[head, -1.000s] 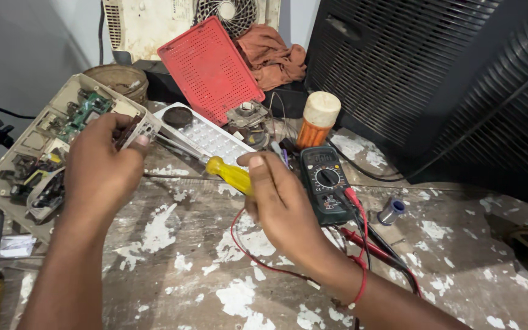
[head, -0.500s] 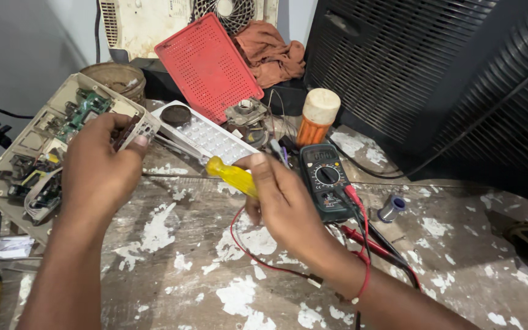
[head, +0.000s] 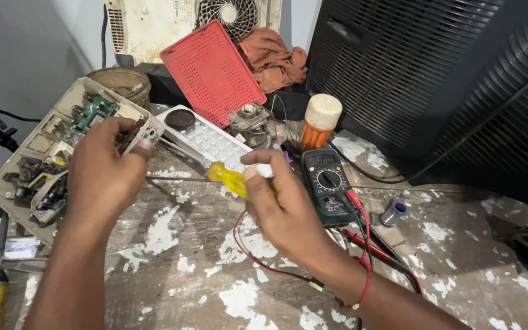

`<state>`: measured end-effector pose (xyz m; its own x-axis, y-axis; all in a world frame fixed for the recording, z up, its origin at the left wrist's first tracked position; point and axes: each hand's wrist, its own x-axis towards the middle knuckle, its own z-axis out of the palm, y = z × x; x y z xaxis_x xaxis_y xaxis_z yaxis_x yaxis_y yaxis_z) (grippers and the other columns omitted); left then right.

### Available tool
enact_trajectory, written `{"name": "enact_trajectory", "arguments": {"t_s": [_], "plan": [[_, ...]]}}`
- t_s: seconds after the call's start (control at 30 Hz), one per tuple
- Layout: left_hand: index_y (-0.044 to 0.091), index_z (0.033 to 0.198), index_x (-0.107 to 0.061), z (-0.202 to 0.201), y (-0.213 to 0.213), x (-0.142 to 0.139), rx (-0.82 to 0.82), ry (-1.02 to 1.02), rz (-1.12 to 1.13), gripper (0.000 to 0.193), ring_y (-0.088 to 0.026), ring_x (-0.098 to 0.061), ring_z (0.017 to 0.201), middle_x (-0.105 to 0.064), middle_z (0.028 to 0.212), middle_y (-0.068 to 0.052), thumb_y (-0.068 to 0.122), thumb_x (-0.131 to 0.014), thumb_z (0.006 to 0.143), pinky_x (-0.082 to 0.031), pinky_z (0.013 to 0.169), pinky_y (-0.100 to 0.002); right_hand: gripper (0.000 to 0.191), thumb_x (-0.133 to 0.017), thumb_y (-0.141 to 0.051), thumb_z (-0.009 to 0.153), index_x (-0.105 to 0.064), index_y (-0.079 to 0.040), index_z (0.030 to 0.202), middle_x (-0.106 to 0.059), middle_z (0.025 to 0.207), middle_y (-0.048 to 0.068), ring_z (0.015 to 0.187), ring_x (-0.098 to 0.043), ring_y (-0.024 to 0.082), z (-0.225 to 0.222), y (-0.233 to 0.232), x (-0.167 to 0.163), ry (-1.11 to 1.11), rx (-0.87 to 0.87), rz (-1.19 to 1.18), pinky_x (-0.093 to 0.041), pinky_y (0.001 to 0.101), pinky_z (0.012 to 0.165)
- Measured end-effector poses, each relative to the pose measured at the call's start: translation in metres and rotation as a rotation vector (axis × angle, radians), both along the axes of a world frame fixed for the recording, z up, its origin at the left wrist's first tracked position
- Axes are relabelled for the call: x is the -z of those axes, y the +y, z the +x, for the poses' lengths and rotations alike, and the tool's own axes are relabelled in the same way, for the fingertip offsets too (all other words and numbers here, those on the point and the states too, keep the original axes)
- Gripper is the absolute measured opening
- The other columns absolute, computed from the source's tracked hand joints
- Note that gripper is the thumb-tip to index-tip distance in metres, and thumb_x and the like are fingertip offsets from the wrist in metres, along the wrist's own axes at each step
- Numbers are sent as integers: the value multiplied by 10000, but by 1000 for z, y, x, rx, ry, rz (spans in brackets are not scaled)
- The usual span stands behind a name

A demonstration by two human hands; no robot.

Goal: The person repairs an electronic device at a cluttered workbench. They unscrew the plastic casing with a yellow-handled screwdriver, open the housing to expose the internal circuit board, work on the board and connectors by hand, and finally adjust a multimeter on the bench.

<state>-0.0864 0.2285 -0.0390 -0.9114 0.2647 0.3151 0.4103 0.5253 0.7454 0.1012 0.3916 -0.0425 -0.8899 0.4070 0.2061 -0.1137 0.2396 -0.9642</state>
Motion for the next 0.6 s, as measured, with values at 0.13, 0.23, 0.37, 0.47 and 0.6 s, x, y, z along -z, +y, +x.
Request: {"name": "enact_trajectory", "arguments": {"t_s": [0.13, 0.23, 0.37, 0.47, 0.6], "plan": [[48, 1231, -682, 1, 1, -1, 12, 13, 9, 384, -334, -687, 957, -716, 1109, -184, 231, -745, 900, -503, 848, -453, 367, -633, -200, 1088, -407, 0, 1297, -458, 928, 68, 776, -444, 96, -3, -2, 2, 392, -28, 369, -430, 267, 640], [44, 1230, -687, 2, -1, -1, 16, 49, 18, 385, -353, -689, 936, -717, 1116, -187, 224, -746, 895, -508, 845, -455, 311, -586, -185, 1107, -426, -39, 1331, -516, 920, 86, 759, -464, 120, -4, -4, 1, 256, -10, 255, -439, 285, 649], [36, 1231, -680, 1, 0, 1, 8, 62, 13, 393, -355, -683, 993, -714, 1134, -191, 223, -750, 893, -495, 875, -458, 274, -467, -182, 1098, -532, -95, 1350, -565, 776, 106, 601, -482, 119, 1, 1, 0, -125, 90, 48, -402, 278, 523], [37, 1232, -680, -1, -2, 1, 6, 63, 13, 392, -359, -684, 1000, -714, 1142, -195, 224, -747, 894, -496, 886, -461, 293, -562, -123, 1043, -487, -41, 1315, -586, 889, 76, 696, -472, 71, -4, 2, 4, 84, 58, 67, -395, 251, 579], [24, 1216, -687, 0, -1, 2, 39, 108, 37, 378, -356, -678, 1041, -715, 1156, -195, 212, -744, 894, -492, 897, -462, 424, -698, -33, 1006, -417, -5, 1323, -444, 967, 90, 837, -428, 98, -6, 4, 6, 393, 13, 351, -421, 286, 685]]}}
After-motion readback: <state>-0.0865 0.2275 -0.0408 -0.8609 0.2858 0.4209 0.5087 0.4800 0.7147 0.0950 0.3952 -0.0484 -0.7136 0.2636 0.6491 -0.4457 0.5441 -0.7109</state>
